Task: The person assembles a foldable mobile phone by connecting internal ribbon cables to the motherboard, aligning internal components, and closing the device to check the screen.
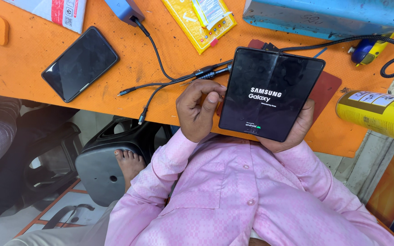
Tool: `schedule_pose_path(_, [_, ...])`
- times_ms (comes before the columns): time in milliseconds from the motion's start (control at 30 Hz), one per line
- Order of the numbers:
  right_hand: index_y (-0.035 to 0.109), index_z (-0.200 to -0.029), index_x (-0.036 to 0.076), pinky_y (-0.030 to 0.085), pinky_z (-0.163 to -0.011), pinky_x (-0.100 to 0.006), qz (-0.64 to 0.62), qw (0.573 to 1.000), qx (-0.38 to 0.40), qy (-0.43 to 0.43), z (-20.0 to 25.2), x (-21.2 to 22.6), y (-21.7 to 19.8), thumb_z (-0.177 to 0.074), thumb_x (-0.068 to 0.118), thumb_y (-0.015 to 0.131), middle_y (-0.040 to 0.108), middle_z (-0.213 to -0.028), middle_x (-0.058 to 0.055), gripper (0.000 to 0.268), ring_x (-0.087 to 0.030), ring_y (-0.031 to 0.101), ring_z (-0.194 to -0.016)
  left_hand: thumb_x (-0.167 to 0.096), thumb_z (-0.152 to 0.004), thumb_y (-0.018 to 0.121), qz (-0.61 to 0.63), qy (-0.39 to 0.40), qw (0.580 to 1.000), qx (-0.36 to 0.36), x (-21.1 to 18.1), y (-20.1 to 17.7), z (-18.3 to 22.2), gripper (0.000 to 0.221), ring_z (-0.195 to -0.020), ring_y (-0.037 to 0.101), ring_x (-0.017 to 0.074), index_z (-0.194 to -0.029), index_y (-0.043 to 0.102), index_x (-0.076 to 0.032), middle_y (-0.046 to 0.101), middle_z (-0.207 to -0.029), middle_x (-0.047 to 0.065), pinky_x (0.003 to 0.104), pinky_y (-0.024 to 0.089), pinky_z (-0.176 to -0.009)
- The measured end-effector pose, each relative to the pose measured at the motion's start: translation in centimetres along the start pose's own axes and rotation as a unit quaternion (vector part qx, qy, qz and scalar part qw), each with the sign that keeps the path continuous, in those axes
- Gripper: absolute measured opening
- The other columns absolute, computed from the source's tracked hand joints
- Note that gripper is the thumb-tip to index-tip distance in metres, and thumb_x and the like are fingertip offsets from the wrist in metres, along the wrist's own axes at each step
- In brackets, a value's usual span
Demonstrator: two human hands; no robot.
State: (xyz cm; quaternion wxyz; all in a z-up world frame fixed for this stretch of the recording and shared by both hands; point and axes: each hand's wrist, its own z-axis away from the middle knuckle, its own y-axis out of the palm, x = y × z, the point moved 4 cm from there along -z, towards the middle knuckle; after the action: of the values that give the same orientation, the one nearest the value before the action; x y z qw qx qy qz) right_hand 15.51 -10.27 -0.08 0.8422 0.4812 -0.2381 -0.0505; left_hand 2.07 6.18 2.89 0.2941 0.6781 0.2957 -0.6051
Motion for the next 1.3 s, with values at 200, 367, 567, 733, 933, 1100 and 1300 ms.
schedule_pose_path(200, [0.057,-0.150,0.019,0.040,-0.125,-0.057,-0.003,1.000,-0.003,-0.005,0.1,0.0,-0.6,-0.095,0.058,0.068,0.059,-0.146,-0.004,0.069,-0.026,0.055,-0.137,-0.032,-0.110,0.061,-0.007,0.007,1.000,0.000,0.1,0.0,0.1,0.031,-0.090,0.068,0.0135,-0.108,0.068,-0.001,0.070,-0.102,0.008,0.026,0.056,-0.081])
schedule_pose_path(367, [0.058,-0.149,0.017,0.040,-0.126,-0.057,-0.010,1.000,-0.014,-0.005,0.0,0.0,-1.0,-0.098,0.056,0.064,0.059,-0.146,-0.005,0.064,-0.027,0.055,-0.136,-0.039,-0.108,0.062,0.027,-0.010,1.000,-0.011,0.0,0.2,0.1,0.037,-0.088,0.066,0.0126,-0.116,0.066,-0.003,0.067,-0.109,0.009,0.026,0.055,-0.081])
schedule_pose_path(567, [0.055,-0.151,0.016,0.039,-0.125,-0.057,-0.003,1.000,-0.022,-0.005,-0.1,0.1,-0.2,-0.097,0.055,0.059,0.057,-0.153,-0.008,0.067,-0.031,0.054,-0.141,-0.063,-0.106,0.048,-0.221,0.141,0.965,0.024,-3.8,0.7,-0.4,0.059,-0.130,0.054,0.0268,-0.138,0.063,-0.016,0.058,-0.139,0.011,0.041,0.042,-0.116])
schedule_pose_path(733, [0.049,-0.156,0.017,0.038,-0.124,-0.055,0.001,1.000,-0.008,0.007,-0.1,0.2,0.7,-0.096,0.055,0.057,0.051,-0.159,-0.009,0.072,-0.030,0.051,-0.145,-0.081,-0.095,0.042,-0.381,0.212,0.891,0.126,-5.9,2.7,-1.0,0.078,-0.149,0.039,0.0319,-0.150,0.057,-0.028,0.044,-0.158,0.011,0.055,0.024,-0.125])
schedule_pose_path(933, [0.045,-0.159,0.019,0.039,-0.125,-0.053,0.027,0.999,0.000,-0.017,-0.2,0.2,0.8,-0.094,0.053,0.056,0.048,-0.163,-0.007,0.074,-0.029,0.048,-0.148,-0.089,-0.093,0.032,-0.494,0.214,0.834,0.127,-6.3,4.3,-2.0,0.086,-0.154,0.025,0.0323,-0.155,0.055,-0.034,0.035,-0.165,0.006,0.062,0.004,-0.125])
schedule_pose_path(1100, [0.047,-0.158,0.017,0.041,-0.123,-0.050,0.017,1.000,-0.004,-0.019,-0.2,0.1,-0.1,-0.097,0.051,0.054,0.051,-0.160,-0.009,0.070,-0.029,0.051,-0.144,-0.090,-0.093,0.030,-0.511,0.214,0.821,0.137,-6.2,4.4,-2.8,0.088,-0.154,0.024,0.0330,-0.156,0.055,-0.034,0.035,-0.166,0.004,0.065,0.001,-0.124])
schedule_pose_path(1300, [0.049,-0.156,0.014,0.042,-0.122,-0.051,0.013,1.000,-0.012,-0.018,-0.2,0.2,-0.1,-0.100,0.050,0.053,0.054,-0.156,-0.011,0.067,-0.030,0.054,-0.141,-0.090,-0.095,0.029,-0.529,0.220,0.812,0.113,-6.6,4.1,-3.4,0.087,-0.154,0.023,0.0350,-0.156,0.055,-0.034,0.035,-0.166,0.008,0.064,-0.001,-0.122])
